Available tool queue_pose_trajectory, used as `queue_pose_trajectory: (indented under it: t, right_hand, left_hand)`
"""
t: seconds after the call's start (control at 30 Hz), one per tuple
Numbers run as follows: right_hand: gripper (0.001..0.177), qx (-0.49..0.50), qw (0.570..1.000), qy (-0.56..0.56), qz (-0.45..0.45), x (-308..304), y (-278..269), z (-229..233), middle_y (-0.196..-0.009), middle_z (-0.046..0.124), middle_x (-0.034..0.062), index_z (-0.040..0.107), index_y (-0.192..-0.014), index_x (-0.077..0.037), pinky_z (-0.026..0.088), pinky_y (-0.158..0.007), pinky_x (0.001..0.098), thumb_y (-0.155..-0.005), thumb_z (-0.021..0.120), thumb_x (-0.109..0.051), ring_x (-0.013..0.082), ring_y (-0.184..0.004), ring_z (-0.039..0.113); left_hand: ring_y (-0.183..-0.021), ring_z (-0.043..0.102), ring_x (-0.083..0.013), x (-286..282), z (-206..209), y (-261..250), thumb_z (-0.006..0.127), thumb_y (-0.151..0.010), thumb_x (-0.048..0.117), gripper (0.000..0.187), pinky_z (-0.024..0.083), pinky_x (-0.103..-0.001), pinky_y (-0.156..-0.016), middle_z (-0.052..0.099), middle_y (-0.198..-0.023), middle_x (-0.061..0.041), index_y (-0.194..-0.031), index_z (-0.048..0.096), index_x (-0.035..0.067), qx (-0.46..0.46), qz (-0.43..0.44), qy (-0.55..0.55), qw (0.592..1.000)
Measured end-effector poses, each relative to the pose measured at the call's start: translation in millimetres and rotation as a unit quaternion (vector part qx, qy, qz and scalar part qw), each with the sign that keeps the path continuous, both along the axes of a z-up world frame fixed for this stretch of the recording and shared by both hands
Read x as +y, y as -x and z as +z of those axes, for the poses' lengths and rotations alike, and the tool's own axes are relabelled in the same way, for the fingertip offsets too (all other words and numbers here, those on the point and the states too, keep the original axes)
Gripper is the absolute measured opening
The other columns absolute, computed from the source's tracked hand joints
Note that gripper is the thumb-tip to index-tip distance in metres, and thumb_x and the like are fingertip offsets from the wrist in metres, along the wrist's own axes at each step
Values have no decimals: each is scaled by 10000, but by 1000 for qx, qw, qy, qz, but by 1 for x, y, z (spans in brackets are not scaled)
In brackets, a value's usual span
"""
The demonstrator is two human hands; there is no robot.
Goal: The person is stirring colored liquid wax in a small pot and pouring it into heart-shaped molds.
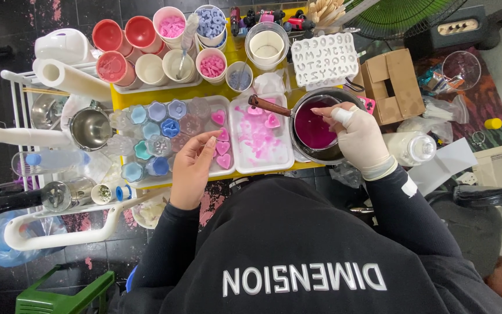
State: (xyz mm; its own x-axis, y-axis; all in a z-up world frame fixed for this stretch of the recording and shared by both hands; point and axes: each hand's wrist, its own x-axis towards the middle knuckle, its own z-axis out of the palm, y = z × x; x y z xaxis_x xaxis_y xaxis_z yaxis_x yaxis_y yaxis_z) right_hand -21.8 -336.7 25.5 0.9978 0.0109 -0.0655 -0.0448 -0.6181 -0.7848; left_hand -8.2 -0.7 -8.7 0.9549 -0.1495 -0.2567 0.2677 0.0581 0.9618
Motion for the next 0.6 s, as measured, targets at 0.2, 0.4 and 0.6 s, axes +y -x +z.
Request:
queue_pose_trajectory:
  t: [0.2,0.4,0.6]
  right_hand:
    - [342,7,998,-60,-23,5,1,9,-1010,718,91,728,-1211,-48,583,-867,286,-880,703,32,176,-937,713]
    - [148,15,997,66,-42,2,1,11,-880,739,103,789,-991,-43,559,-752,334,-856,800,-101,212,-790,721]
    - [224,-171,977,123,41,-5,3,-3,-1003,718,154,752,-1141,-30,539,-771,365,-921,722,-64,305,-866,684]
  left_hand:
    - [-911,553,-39,-2,0,2,609,-1051,178,260,457,-206,-830,682,-1071,22,-1239,704,25,8,-4,-6,1000]
    - [-996,595,-68,-9,-2,2,611,-1046,177,263,479,-230,-901,695,-1101,-4,-1237,705,22,8,-13,-22,1000]
    - [-1034,616,-79,-16,-6,3,597,-1048,168,261,485,-245,-934,698,-1121,-21,-1237,692,15,24,-25,24,999]
